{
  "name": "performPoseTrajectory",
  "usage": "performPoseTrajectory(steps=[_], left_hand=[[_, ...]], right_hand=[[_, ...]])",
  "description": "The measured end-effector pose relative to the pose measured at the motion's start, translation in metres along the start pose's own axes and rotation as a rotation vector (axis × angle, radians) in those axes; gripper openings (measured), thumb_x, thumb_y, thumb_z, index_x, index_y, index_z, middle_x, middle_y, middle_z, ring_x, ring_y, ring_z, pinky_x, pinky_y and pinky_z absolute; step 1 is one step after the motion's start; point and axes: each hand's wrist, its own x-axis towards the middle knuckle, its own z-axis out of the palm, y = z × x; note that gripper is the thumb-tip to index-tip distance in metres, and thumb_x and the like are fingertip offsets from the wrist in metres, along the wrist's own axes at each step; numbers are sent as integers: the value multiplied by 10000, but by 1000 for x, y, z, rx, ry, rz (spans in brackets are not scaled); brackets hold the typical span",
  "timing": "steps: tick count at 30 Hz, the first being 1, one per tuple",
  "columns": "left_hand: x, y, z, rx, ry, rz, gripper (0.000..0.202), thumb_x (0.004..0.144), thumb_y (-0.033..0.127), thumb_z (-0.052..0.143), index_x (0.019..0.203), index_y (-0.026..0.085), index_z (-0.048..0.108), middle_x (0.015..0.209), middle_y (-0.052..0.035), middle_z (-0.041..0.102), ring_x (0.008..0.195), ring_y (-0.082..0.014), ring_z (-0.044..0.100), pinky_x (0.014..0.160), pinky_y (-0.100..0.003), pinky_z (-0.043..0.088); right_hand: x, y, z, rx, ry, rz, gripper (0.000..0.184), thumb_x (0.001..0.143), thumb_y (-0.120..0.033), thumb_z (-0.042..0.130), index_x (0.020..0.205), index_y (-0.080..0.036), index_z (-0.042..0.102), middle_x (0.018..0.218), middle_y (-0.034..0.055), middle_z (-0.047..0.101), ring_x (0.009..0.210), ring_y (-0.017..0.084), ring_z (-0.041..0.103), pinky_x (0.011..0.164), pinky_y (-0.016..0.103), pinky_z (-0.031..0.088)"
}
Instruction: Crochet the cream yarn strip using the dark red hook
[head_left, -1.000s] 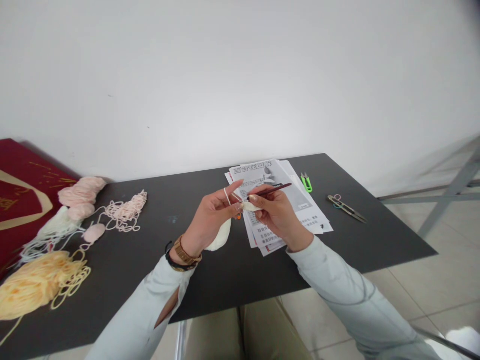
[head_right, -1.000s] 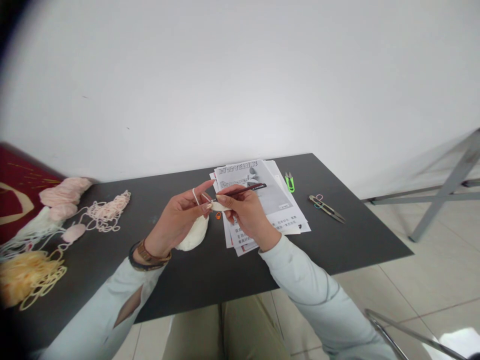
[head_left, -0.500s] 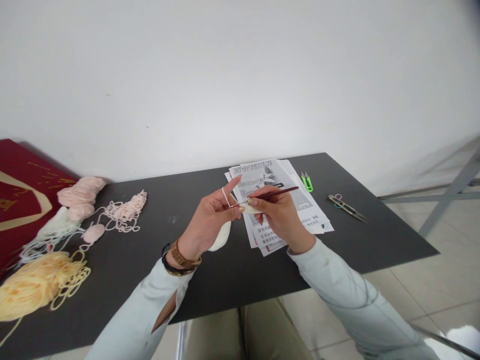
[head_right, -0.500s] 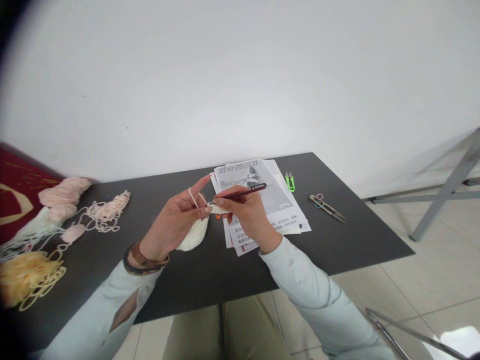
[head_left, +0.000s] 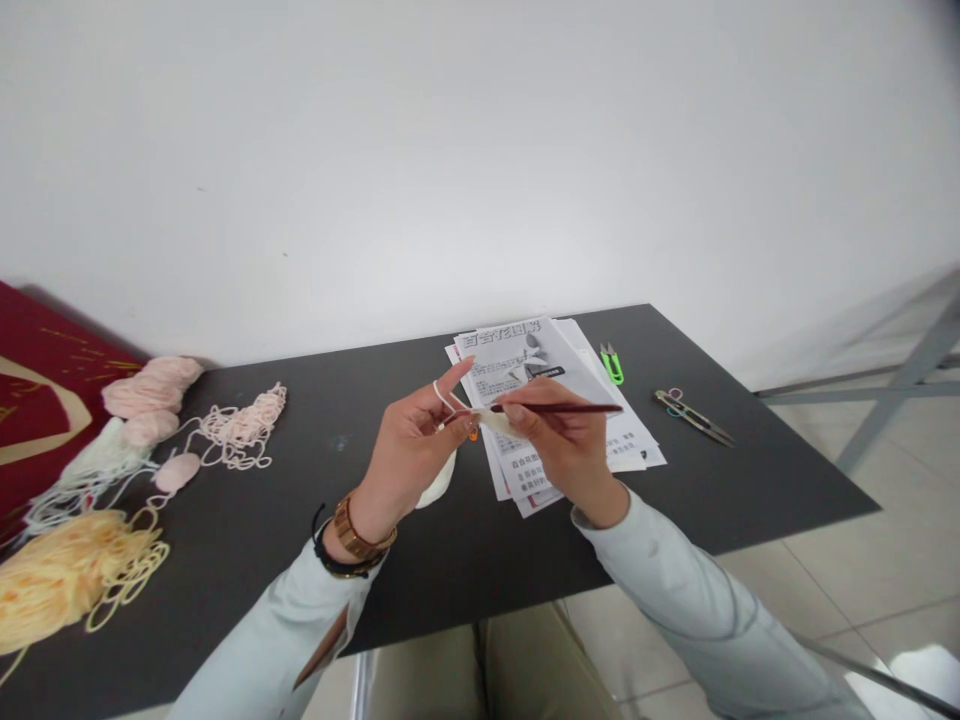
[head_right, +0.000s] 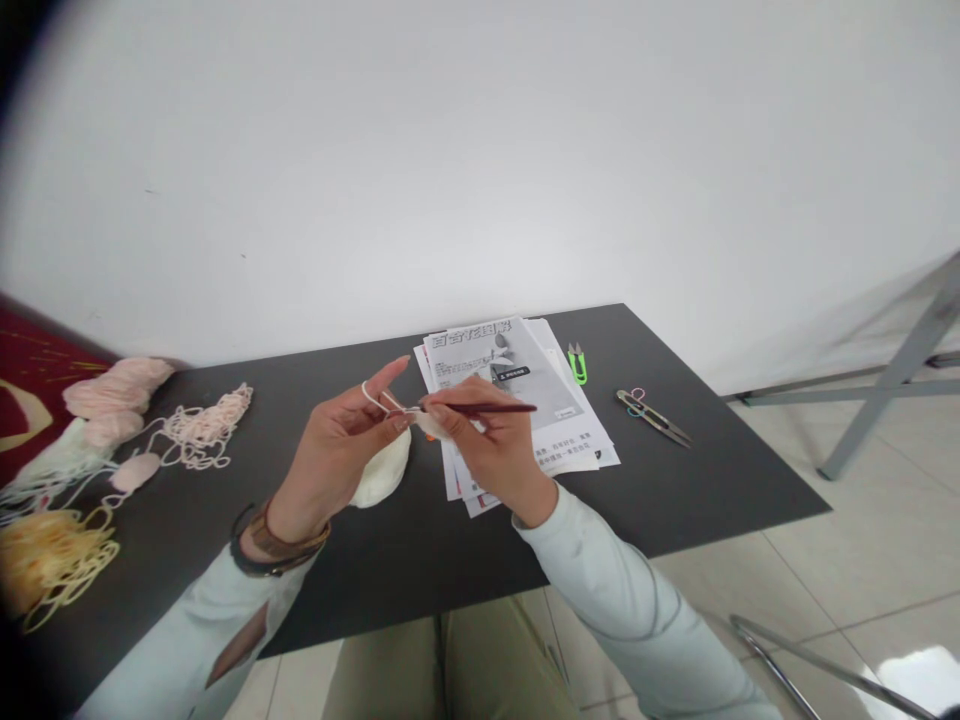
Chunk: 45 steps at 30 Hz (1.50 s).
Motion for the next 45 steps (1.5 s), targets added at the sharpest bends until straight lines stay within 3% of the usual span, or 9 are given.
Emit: performPoseTrajectory(steps=[3, 8, 10, 13, 17, 22, 31, 41, 45], left_hand=[[0, 0, 0, -45, 32, -20, 575, 665, 170, 825, 1218, 204, 673, 677, 27, 634, 637, -84, 547, 669, -216, 457], [0, -2, 1, -147, 13, -66, 605, 670, 171, 834, 1245, 214, 652, 672, 31, 621, 632, -74, 556, 686, -208, 458], [-1, -2, 2, -161, 28, -52, 606, 676, 163, 832, 1250, 224, 648, 678, 33, 620, 640, -68, 558, 702, -200, 460], [-2, -1, 3, -175, 37, -34, 607, 684, 151, 824, 1257, 236, 642, 694, 40, 607, 642, -56, 550, 693, -181, 457], [-5, 1, 3, -187, 10, -27, 601, 701, 144, 808, 1268, 247, 634, 712, 43, 593, 641, -52, 538, 676, -174, 454], [-6, 3, 1, -125, -57, -22, 582, 719, 154, 803, 1268, 254, 635, 687, 47, 576, 623, -43, 504, 617, -156, 406], [-9, 11, 0, -52, -103, -101, 633, 731, 197, 803, 1323, 259, 588, 720, 45, 568, 585, -32, 467, 533, -162, 334], [-10, 15, -2, -6, -150, -179, 551, 713, 170, 798, 1243, 214, 653, 729, 30, 614, 585, -42, 497, 546, -169, 358], [-9, 17, -2, 1, -147, -213, 555, 683, 171, 810, 1220, 198, 671, 746, 8, 637, 615, -78, 541, 608, -206, 409]], right_hand=[[-4, -5, -1, -162, -79, -160, 162, 869, -199, 676, 972, -283, 768, 863, 43, 708, 737, 180, 636, 667, 318, 531], [-6, -3, 0, -176, -65, -198, 209, 865, -158, 679, 991, -299, 769, 885, 38, 708, 764, 180, 643, 682, 315, 530], [-5, 1, 2, -69, -25, -115, 175, 854, -175, 707, 959, -298, 773, 879, 31, 708, 760, 172, 645, 675, 301, 529], [-2, 8, 6, 212, 77, 162, 81, 812, -267, 768, 893, -266, 770, 804, 15, 704, 667, 143, 632, 613, 261, 527], [5, 15, 9, 568, 116, 536, 241, 683, -321, 864, 851, -208, 736, 688, -9, 675, 606, 113, 621, 546, 187, 512], [8, 16, 7, 787, 65, 663, 259, 661, -254, 893, 813, -181, 696, 654, -33, 648, 560, 74, 591, 504, 133, 492], [8, 14, 6, 805, -7, 695, 278, 726, -327, 858, 822, -143, 675, 677, -12, 654, 526, 77, 587, 503, 156, 537], [8, 13, 3, 646, -35, 592, 306, 798, -436, 771, 857, -186, 604, 692, -31, 561, 537, 111, 547, 445, 233, 561], [9, 9, 1, 617, -4, 563, 329, 777, -426, 794, 833, -184, 578, 678, -41, 556, 552, 96, 546, 453, 189, 523]])
